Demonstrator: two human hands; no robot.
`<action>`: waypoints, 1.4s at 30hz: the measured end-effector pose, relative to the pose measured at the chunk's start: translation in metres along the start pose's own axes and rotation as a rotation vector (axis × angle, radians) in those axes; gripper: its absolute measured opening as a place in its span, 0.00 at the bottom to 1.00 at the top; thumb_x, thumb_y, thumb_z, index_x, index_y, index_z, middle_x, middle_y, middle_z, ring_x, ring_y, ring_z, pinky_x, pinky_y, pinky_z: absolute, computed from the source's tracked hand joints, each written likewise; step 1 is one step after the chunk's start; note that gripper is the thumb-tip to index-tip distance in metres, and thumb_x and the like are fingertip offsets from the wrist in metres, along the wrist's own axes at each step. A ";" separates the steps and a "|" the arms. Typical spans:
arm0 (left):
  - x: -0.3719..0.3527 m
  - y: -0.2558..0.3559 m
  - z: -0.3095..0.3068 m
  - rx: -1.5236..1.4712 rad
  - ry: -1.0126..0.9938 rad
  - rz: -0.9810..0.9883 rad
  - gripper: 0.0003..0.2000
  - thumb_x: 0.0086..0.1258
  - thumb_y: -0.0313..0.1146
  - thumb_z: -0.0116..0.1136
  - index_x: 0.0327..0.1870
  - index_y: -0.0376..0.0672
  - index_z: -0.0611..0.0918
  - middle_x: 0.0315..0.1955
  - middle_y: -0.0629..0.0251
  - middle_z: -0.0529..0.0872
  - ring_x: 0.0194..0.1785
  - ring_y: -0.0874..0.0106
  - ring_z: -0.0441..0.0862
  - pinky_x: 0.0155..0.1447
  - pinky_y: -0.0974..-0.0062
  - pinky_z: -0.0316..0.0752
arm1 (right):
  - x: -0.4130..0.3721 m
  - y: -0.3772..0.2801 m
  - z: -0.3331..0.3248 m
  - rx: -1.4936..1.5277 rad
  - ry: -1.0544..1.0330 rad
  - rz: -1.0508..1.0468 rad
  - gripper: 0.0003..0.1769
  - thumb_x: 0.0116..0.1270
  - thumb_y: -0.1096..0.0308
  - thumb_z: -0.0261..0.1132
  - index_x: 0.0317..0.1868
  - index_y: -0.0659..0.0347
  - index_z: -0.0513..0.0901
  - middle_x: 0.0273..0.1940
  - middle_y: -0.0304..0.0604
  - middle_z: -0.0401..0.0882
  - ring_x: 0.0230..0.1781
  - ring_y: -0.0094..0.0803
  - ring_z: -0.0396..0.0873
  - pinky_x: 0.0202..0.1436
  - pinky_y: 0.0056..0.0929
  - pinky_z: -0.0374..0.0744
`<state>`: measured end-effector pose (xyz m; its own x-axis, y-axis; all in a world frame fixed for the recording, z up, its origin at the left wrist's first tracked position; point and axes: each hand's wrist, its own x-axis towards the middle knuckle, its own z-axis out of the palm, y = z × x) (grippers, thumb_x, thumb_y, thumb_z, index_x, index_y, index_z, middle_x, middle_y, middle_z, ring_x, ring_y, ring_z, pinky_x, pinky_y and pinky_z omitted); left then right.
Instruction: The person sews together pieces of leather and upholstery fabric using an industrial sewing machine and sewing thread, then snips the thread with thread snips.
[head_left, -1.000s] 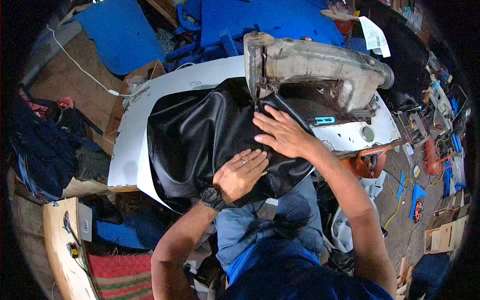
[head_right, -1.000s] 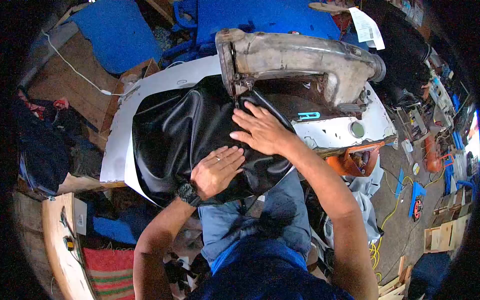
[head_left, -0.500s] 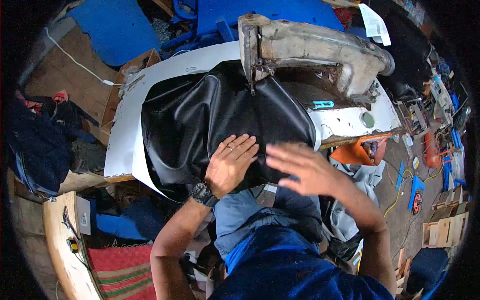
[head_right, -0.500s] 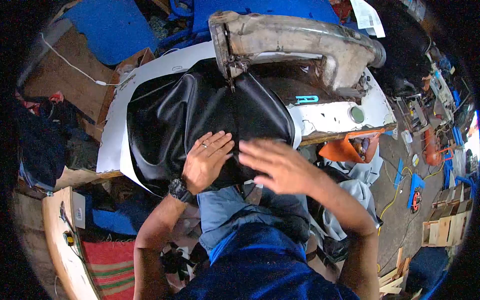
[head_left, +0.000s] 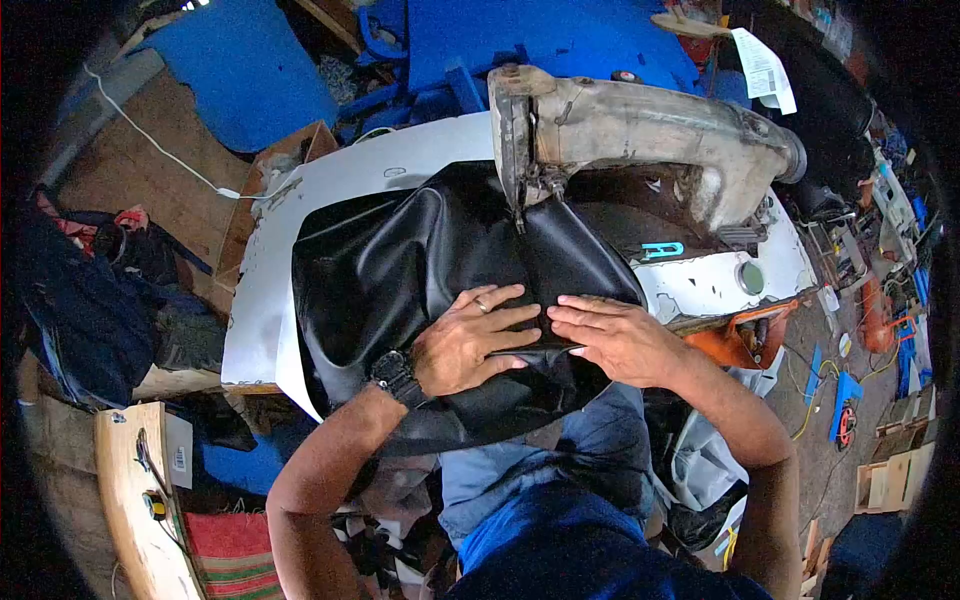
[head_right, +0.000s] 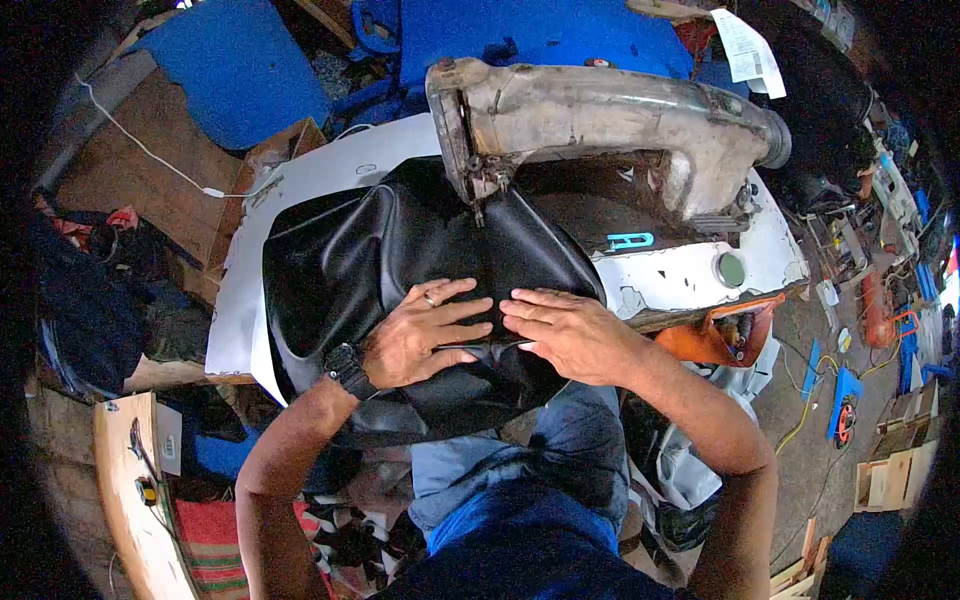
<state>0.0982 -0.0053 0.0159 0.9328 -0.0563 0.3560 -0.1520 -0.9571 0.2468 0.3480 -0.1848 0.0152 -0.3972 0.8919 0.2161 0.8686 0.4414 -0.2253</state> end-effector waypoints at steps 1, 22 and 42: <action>-0.004 -0.005 0.003 -0.030 -0.029 0.002 0.24 0.71 0.42 0.73 0.67 0.51 0.88 0.75 0.61 0.82 0.80 0.57 0.75 0.83 0.49 0.67 | 0.000 0.000 -0.001 -0.006 -0.011 -0.004 0.24 0.80 0.61 0.65 0.70 0.65 0.83 0.76 0.48 0.77 0.82 0.41 0.69 0.88 0.41 0.66; 0.006 -0.038 0.001 -0.192 -0.100 -0.038 0.18 0.80 0.42 0.64 0.65 0.45 0.88 0.75 0.58 0.81 0.83 0.55 0.72 0.87 0.49 0.63 | 0.019 0.021 -0.011 0.031 -0.052 0.036 0.20 0.81 0.62 0.65 0.63 0.67 0.85 0.75 0.48 0.79 0.82 0.42 0.70 0.86 0.42 0.68; 0.023 -0.076 -0.005 -0.184 -0.060 -0.101 0.14 0.83 0.40 0.61 0.61 0.43 0.85 0.73 0.56 0.83 0.81 0.51 0.74 0.86 0.41 0.62 | 0.051 0.057 -0.009 0.032 0.046 0.025 0.14 0.80 0.63 0.66 0.48 0.69 0.86 0.68 0.52 0.84 0.76 0.47 0.77 0.82 0.45 0.74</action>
<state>0.1296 0.0678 0.0097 0.9633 0.0149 0.2679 -0.1088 -0.8910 0.4408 0.3800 -0.1148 0.0223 -0.3608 0.8977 0.2529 0.8679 0.4224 -0.2614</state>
